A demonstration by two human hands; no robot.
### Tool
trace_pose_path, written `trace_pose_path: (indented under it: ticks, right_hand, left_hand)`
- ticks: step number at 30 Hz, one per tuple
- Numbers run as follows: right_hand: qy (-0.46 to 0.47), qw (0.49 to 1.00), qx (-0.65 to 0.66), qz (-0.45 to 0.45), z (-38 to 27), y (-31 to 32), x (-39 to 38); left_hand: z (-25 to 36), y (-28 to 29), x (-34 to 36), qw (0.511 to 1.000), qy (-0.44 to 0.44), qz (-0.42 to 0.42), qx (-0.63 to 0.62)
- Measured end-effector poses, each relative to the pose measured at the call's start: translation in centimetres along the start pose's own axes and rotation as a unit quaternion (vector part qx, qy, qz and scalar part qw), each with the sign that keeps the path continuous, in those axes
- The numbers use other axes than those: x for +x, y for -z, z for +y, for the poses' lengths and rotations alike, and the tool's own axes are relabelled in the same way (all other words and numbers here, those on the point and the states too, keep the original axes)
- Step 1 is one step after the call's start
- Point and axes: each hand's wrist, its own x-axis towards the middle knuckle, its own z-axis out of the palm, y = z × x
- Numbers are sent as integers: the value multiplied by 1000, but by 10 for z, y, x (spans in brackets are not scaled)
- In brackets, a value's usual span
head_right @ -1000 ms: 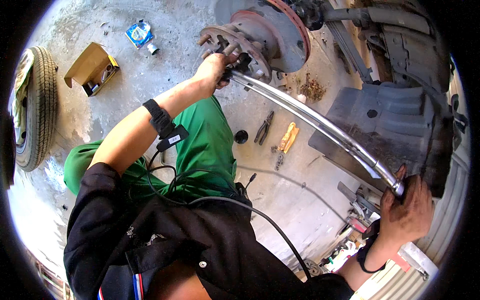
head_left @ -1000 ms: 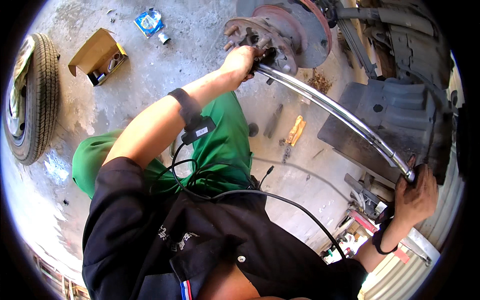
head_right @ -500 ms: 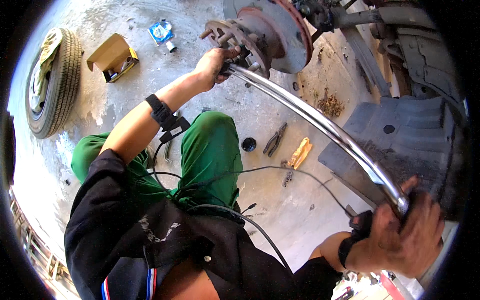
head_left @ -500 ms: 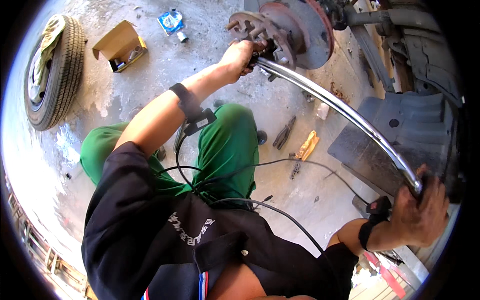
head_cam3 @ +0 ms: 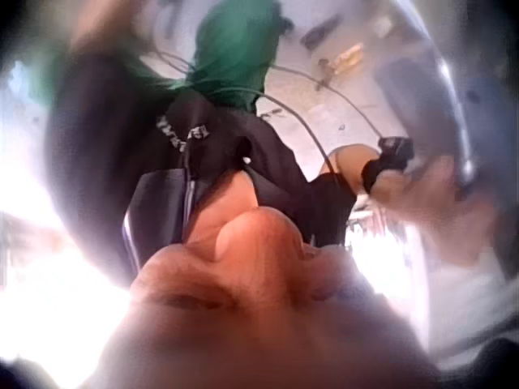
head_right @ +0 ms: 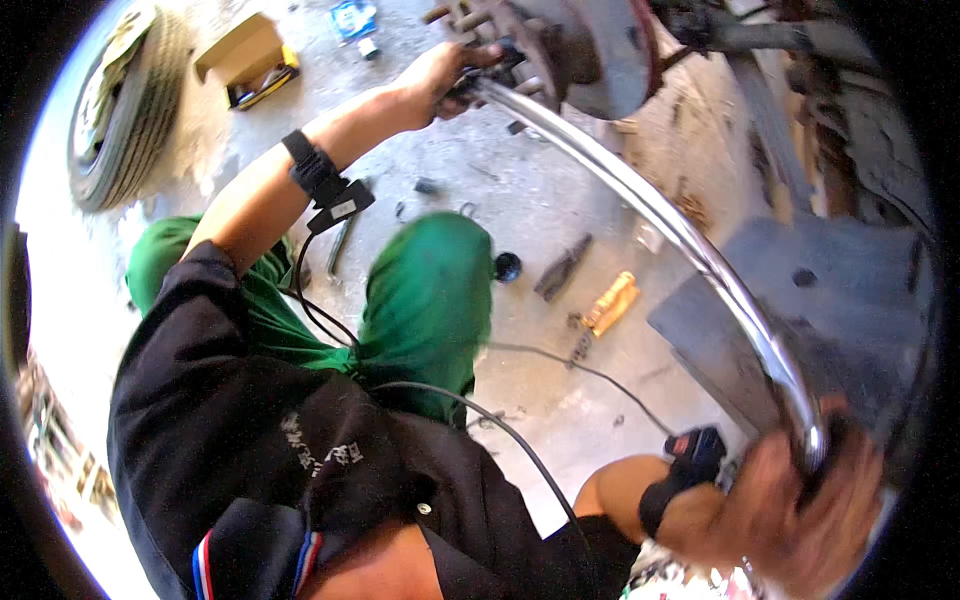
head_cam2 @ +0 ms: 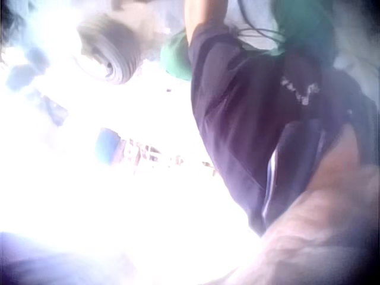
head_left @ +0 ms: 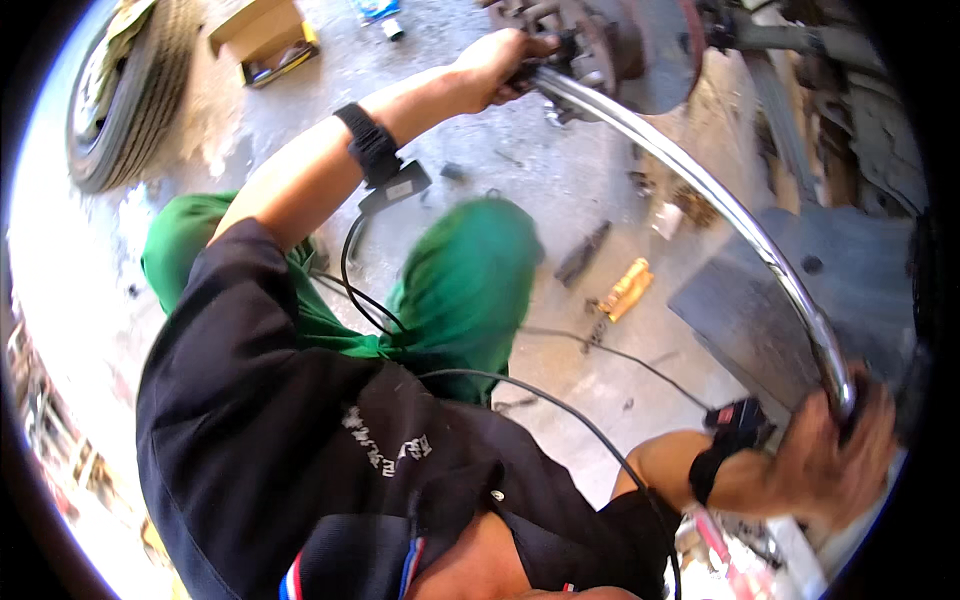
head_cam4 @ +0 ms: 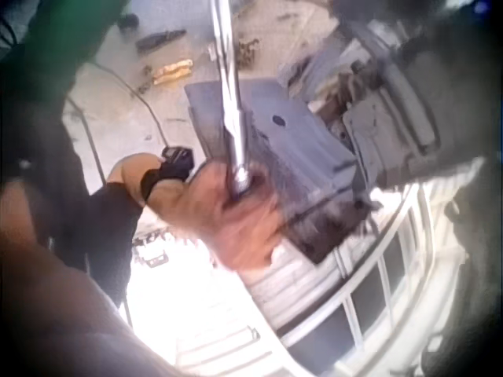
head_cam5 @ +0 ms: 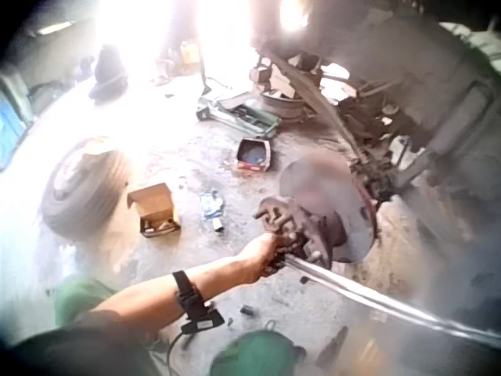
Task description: The person cleans a component with a cloth, applies grease to the interior of a wheel hub by hand, and uses a torque wrench to secure the central nut.
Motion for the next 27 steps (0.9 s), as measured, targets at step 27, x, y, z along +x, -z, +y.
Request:
trace_pose_path:
  ticks: [27]
  right_hand:
    - [-123, 991, 14, -45, -24, 11, 37]
  left_hand:
    - [-3, 4, -1, 994, 16, 90, -61]
